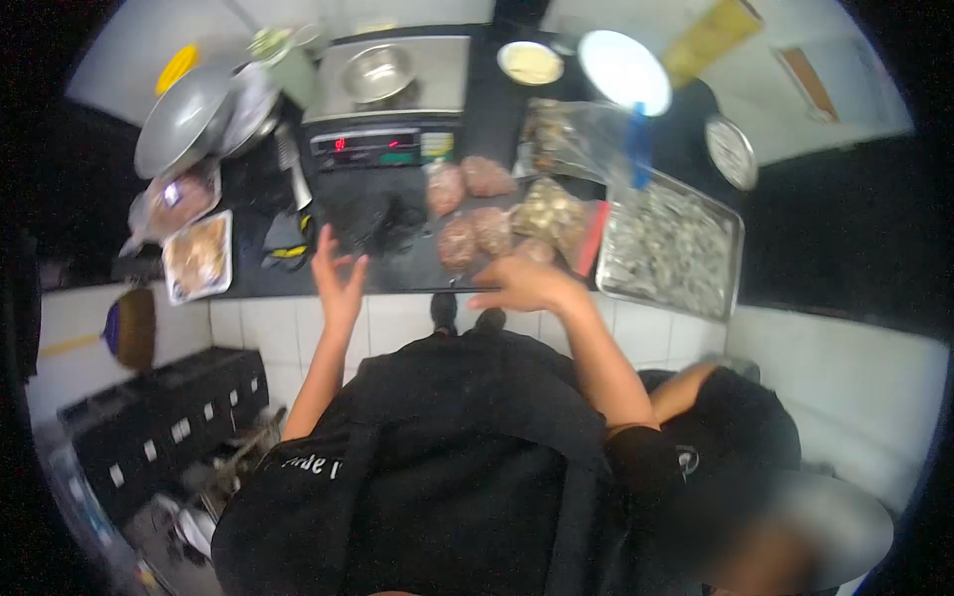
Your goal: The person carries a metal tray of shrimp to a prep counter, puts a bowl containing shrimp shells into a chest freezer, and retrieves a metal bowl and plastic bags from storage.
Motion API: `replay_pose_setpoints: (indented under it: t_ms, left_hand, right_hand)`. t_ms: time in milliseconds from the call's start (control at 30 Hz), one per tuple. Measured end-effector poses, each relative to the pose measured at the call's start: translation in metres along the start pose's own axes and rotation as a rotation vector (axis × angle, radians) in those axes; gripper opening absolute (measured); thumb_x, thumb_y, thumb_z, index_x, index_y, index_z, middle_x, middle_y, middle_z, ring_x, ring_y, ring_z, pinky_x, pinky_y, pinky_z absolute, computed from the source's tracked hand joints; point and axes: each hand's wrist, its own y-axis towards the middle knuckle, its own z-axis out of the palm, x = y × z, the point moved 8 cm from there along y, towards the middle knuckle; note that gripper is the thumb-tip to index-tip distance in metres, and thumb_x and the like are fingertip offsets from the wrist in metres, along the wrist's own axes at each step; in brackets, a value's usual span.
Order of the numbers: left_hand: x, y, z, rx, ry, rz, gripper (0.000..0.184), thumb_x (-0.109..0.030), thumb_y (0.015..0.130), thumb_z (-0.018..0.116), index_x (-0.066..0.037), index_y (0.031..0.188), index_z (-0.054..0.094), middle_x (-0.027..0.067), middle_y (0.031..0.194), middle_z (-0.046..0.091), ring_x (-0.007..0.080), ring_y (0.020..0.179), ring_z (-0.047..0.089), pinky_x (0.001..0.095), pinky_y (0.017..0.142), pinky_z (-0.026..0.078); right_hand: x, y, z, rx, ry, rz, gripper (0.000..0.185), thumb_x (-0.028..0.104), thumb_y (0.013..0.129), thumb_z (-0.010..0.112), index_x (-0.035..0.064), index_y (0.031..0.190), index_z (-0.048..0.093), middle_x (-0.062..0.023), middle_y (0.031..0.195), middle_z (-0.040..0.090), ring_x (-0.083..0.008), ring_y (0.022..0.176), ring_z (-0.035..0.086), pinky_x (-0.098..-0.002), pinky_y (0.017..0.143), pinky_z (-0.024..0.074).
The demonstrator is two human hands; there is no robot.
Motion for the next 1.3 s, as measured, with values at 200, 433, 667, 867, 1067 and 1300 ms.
replay_pose_setpoints:
  t_ms: [200, 433, 667, 867, 1067, 1300]
  left_hand:
    - [-0.020, 0.030, 0.053, 0.141, -0.075, 0.035, 0.084, -0.014, 0.076, 0.073, -0.013, 0.144, 0.024, 0.0163, 0.122, 0.040, 0.0221, 0.096, 0.053, 0.0348, 0.084, 0.046]
    - [-0.124, 0.067, 0.138, 0.263, 0.092, 0.458, 0.045, -0.021, 0.075, 0.073, -0.007, 0.115, 0.057, 0.0173, 0.117, 0.049, 0.0323, 0.108, 0.047, 0.0403, 0.093, 0.037]
    - [-0.180, 0.057, 0.221, 0.349, 0.105, 0.536, 0.035, -0.019, 0.073, 0.072, -0.007, 0.104, 0.061, 0.0145, 0.111, 0.053, 0.0336, 0.104, 0.048, 0.0412, 0.091, 0.038]
    - [-0.146, 0.019, 0.276, 0.579, 0.127, 0.358, 0.039, -0.018, 0.072, 0.073, -0.006, 0.107, 0.060, 0.0146, 0.104, 0.056, 0.0325, 0.097, 0.051, 0.0415, 0.084, 0.042]
    - [-0.141, -0.016, 0.337, 0.871, -0.271, 0.057, 0.033, -0.016, 0.084, 0.064, -0.003, 0.113, 0.059, 0.0123, 0.095, 0.065, 0.0161, 0.079, 0.062, 0.0308, 0.071, 0.049]
    - [-0.178, -0.002, 0.370, 0.719, -0.344, -0.205, 0.040, -0.031, 0.092, 0.054, 0.003, 0.113, 0.057, 0.0132, 0.090, 0.066, 0.0155, 0.075, 0.064, 0.0282, 0.067, 0.051]
  right_hand:
    - [-0.061, -0.026, -0.037, -0.161, 0.164, 0.106, 0.050, 0.044, 0.084, 0.060, 0.0047, 0.115, 0.061, -0.0187, 0.113, 0.061, -0.0306, 0.107, 0.057, -0.0340, 0.091, 0.0438]
    - [-0.218, -0.190, -0.153, -0.905, 0.367, 0.484, 0.036, 0.030, 0.086, 0.062, 0.0022, 0.109, 0.064, -0.0118, 0.093, 0.068, -0.0166, 0.089, 0.062, -0.0308, 0.075, 0.0493]
    - [-0.327, -0.165, -0.090, -0.504, 0.536, 0.665, 0.038, 0.032, 0.086, 0.062, -0.0066, 0.088, 0.065, -0.0121, 0.066, 0.064, -0.0171, 0.056, 0.063, -0.0283, 0.052, 0.0517]
    - [-0.335, -0.083, -0.006, -0.247, 0.835, 0.670, 0.040, 0.037, 0.086, 0.056, -0.0021, 0.085, 0.065, -0.0145, 0.073, 0.067, -0.0263, 0.060, 0.066, -0.0346, 0.063, 0.0544]
    - [-0.334, -0.032, -0.038, -0.771, 0.458, 0.434, 0.021, 0.023, 0.077, 0.058, 0.0043, 0.083, 0.065, -0.0202, 0.076, 0.064, -0.0387, 0.075, 0.062, -0.0441, 0.066, 0.0484]
    - [-0.240, -0.061, -0.096, -0.843, 0.203, 0.194, 0.013, 0.015, 0.082, 0.057, 0.0047, 0.084, 0.064, -0.0208, 0.076, 0.062, -0.0400, 0.073, 0.060, -0.0450, 0.064, 0.0476]
